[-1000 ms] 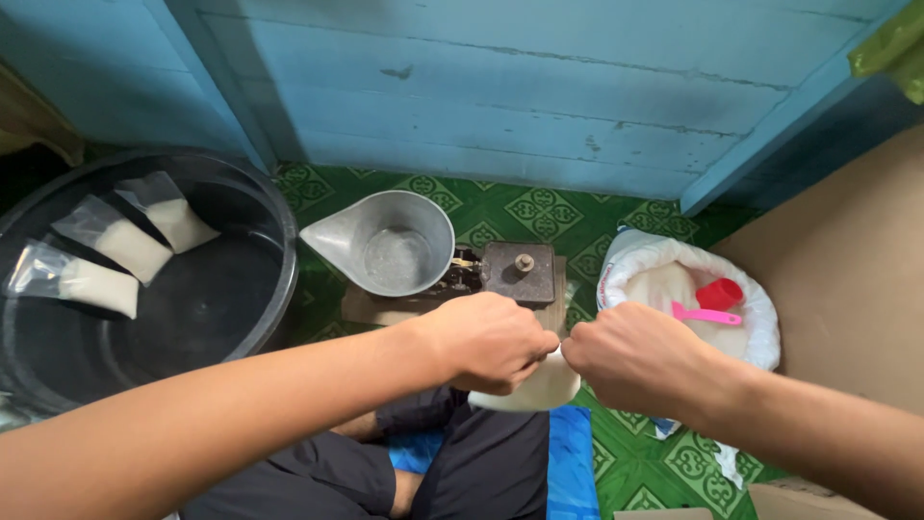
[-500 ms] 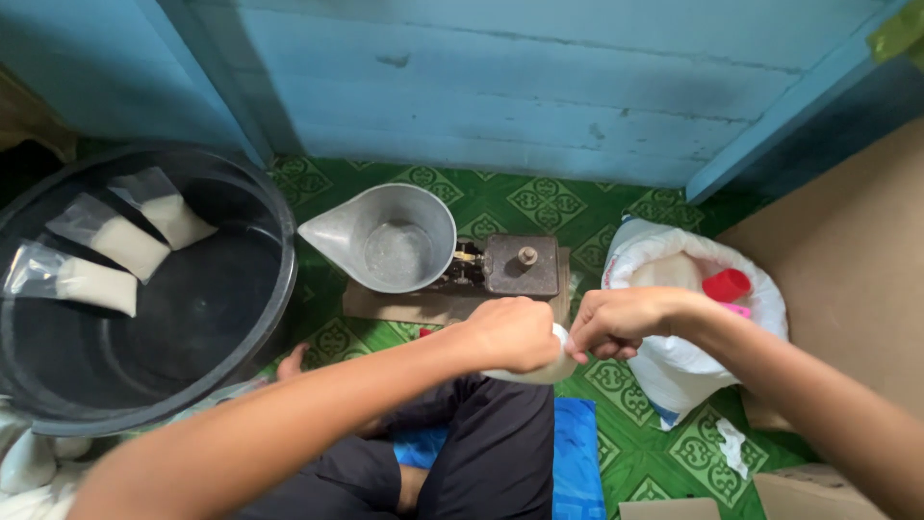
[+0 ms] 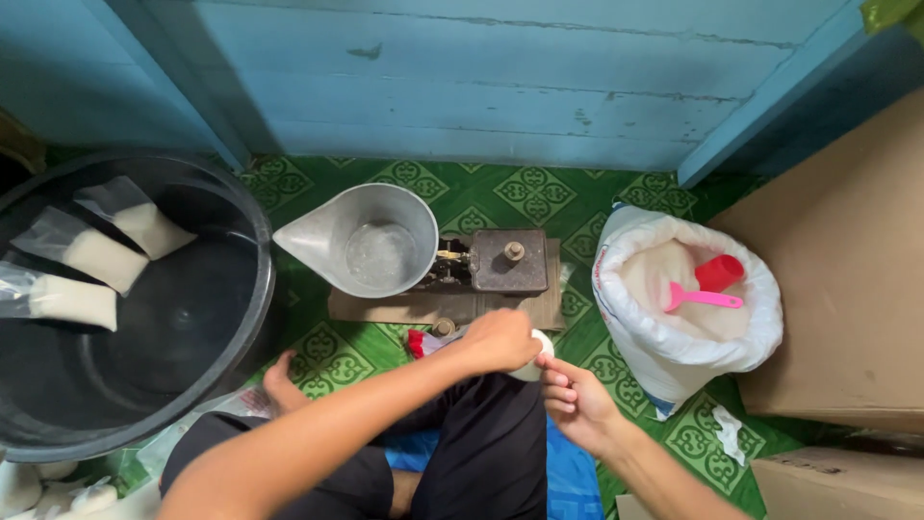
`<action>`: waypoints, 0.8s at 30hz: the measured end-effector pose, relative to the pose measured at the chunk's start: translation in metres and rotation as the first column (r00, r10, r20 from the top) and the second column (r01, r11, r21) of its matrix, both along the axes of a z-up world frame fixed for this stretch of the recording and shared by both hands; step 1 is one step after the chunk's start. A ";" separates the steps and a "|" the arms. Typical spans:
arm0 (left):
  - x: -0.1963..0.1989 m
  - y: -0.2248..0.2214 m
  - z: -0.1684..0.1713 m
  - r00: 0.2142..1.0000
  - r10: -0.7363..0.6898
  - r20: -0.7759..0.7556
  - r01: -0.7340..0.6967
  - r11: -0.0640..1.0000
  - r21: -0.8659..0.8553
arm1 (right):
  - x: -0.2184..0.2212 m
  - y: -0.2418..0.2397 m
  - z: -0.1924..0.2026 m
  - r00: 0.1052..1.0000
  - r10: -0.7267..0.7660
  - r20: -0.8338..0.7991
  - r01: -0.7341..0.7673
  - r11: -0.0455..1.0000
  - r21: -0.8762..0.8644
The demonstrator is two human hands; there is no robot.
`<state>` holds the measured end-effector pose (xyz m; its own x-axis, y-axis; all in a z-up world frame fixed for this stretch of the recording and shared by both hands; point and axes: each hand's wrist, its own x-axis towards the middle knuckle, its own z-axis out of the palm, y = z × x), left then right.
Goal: The person ties plastic bags filled with white liquid by hand and places them into a black tub. The person picks up individual filled bags from the floor, twists the top of each bag, secures it, and then sets it into the container.
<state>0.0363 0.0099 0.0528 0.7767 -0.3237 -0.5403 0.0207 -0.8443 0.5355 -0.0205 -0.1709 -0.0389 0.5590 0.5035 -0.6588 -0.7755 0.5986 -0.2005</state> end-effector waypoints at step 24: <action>-0.085 0.054 0.160 0.146 -0.508 0.849 0.649 0.697 0.305 | 0.010 0.031 0.219 -0.592 0.709 0.383 0.728 0.675 -0.123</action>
